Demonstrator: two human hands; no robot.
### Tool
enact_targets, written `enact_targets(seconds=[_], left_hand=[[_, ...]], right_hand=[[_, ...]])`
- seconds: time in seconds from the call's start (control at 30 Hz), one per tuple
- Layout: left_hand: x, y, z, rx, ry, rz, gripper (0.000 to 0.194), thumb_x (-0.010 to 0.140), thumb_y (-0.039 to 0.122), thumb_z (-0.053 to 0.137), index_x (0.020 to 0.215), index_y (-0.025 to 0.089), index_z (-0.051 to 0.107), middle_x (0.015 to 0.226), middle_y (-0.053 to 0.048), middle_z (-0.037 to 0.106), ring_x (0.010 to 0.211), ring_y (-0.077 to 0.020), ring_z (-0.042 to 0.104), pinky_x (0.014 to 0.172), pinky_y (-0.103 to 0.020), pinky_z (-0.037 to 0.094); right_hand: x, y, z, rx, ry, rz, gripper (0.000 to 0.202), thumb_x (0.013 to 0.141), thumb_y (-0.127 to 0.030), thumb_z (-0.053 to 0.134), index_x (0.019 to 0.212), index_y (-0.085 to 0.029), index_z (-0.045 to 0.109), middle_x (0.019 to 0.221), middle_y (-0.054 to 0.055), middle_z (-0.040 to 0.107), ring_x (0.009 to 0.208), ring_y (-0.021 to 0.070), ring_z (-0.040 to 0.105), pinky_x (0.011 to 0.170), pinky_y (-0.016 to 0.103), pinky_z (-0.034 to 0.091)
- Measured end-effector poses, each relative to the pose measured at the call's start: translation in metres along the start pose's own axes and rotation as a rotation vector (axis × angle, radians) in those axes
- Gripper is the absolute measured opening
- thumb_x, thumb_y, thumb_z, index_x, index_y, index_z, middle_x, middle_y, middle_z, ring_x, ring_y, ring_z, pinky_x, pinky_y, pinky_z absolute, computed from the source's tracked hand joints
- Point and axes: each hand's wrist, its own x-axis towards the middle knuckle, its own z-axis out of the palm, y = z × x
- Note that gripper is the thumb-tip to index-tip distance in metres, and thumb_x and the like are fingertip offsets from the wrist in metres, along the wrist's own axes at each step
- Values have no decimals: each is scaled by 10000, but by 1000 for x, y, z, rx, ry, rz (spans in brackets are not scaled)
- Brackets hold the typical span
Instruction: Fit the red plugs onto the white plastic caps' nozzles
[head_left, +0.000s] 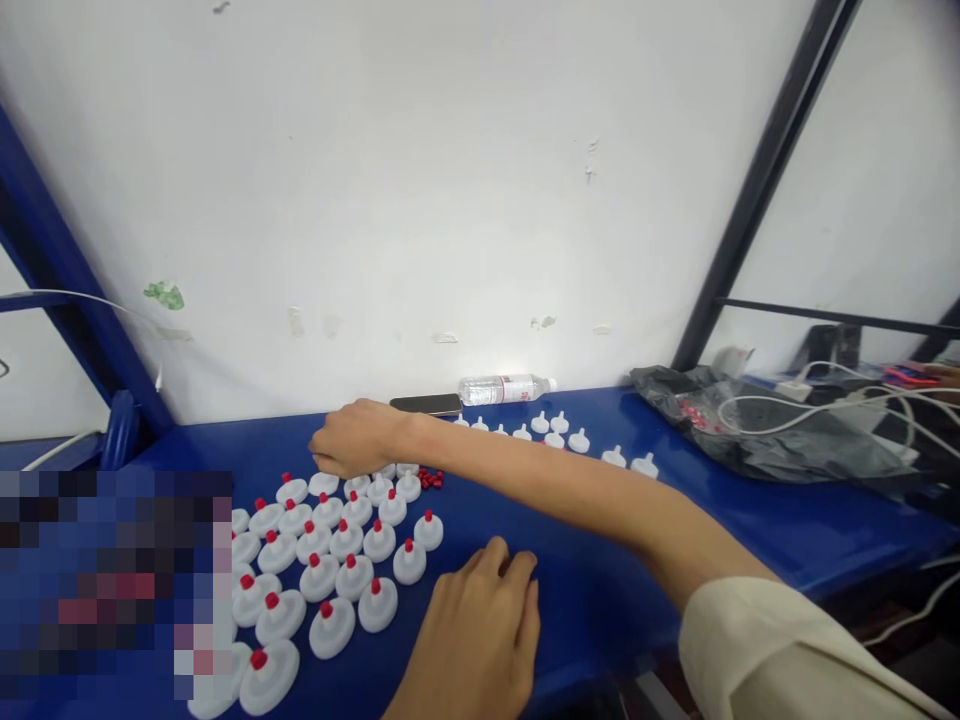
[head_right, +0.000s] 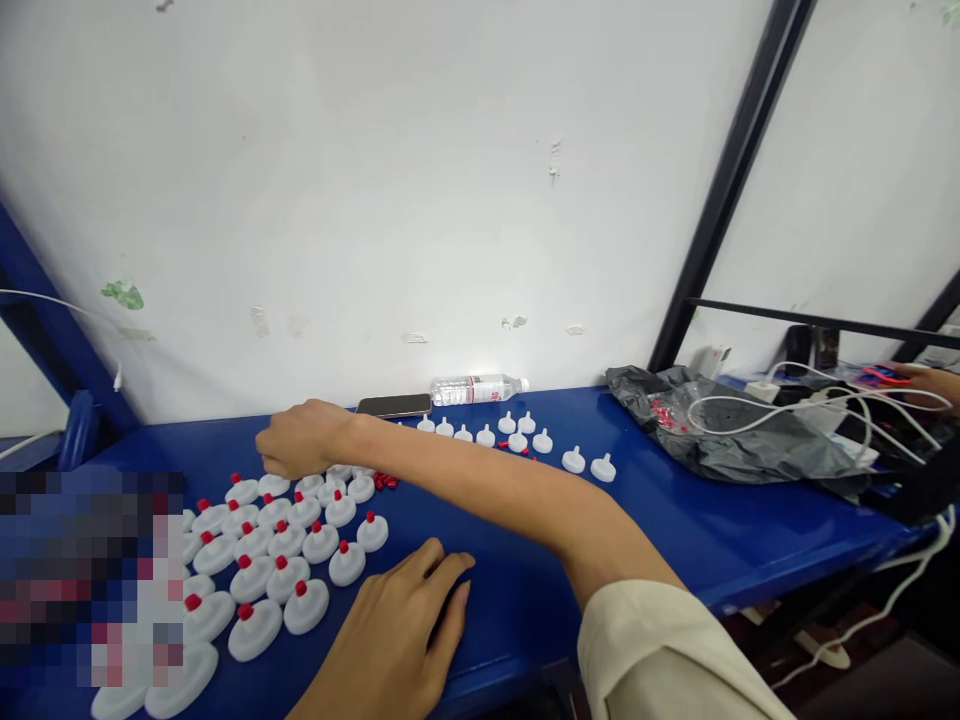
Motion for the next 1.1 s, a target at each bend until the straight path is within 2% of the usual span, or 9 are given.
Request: enact_targets(seconds=[0.2, 0.33, 0.43, 0.57, 0.7, 0.8, 0.93, 1.0, 1.1], left_hand=[[-1, 2, 2, 5, 21, -8, 335, 1011, 190, 345, 1108, 278, 654, 1068, -45, 698, 914, -242, 734, 725, -366, 570], [-2, -2, 9, -26, 174, -130, 423, 1023, 262, 356, 1393, 234, 560, 1166, -93, 721, 988, -260, 748, 786, -397, 590], [-2, -5, 14, -43, 329, -293, 552, 1029, 399, 380, 1501, 121, 444, 1130, -136, 736, 951, -279, 759, 766, -413, 596], [-3, -7, 13, -50, 383, -282, 650, 1010, 511, 448, 1540, 138, 394, 1147, -116, 733, 895, -257, 763, 692, -371, 587], [-2, -8, 8, -62, 288, -156, 331, 1030, 413, 467, 1293, 296, 631, 1077, -14, 738, 810, -198, 758, 590, -301, 539], [-1, -8, 6, -33, 290, -109, 250, 1028, 314, 467, 1177, 308, 667, 958, 20, 732, 721, -184, 739, 550, -295, 512], [-1, -8, 8, 38, 289, -94, 189, 1004, 314, 515, 1099, 280, 676, 960, 6, 725, 753, -203, 756, 538, -298, 521], [-1, -7, 10, 86, 270, -98, 206, 1007, 310, 503, 1097, 262, 681, 1022, -22, 717, 776, -208, 761, 549, -297, 538], [0, -7, 12, 151, 239, -132, 253, 1013, 311, 482, 1147, 234, 683, 1117, -68, 693, 780, -216, 760, 553, -303, 561]], right_hand=[[-48, 17, -31, 54, 132, 110, 330, 1045, -309, 374, 853, -187, 612, 814, 47, 701, 652, 165, 533, 598, 299, 323], [-117, 15, -43, 108, 198, 202, 329, 1047, -316, 410, 772, -193, 542, 662, -5, 591, 560, 124, 394, 585, 306, 246], [-179, 2, -40, 141, 238, 386, 304, 1035, -307, 469, 759, -194, 525, 645, -20, 565, 563, 114, 400, 585, 299, 229], [-241, -28, -18, 338, 199, 577, 317, 1053, -315, 480, 767, -195, 551, 631, -36, 562, 551, 102, 439, 586, 274, 260], [-263, -63, 6, 529, 197, 549, 276, 1060, -299, 476, 811, -206, 551, 712, -31, 611, 608, 110, 508, 615, 255, 311], [-269, -73, 17, 534, 234, 601, 325, 1089, -325, 415, 805, -215, 528, 710, -29, 605, 612, 122, 523, 629, 262, 321], [-282, -49, 23, 346, 237, 880, 465, 1131, -387, 267, 803, -213, 547, 719, 5, 647, 655, 155, 603, 663, 280, 348], [-288, -27, 27, 158, 100, 1019, 492, 1134, -364, 237, 845, -206, 603, 791, 39, 709, 711, 177, 654, 681, 291, 353], [-295, 3, 38, 58, -2, 1102, 481, 1115, -321, 285, 881, -171, 678, 888, 117, 755, 787, 232, 702, 695, 313, 356]])
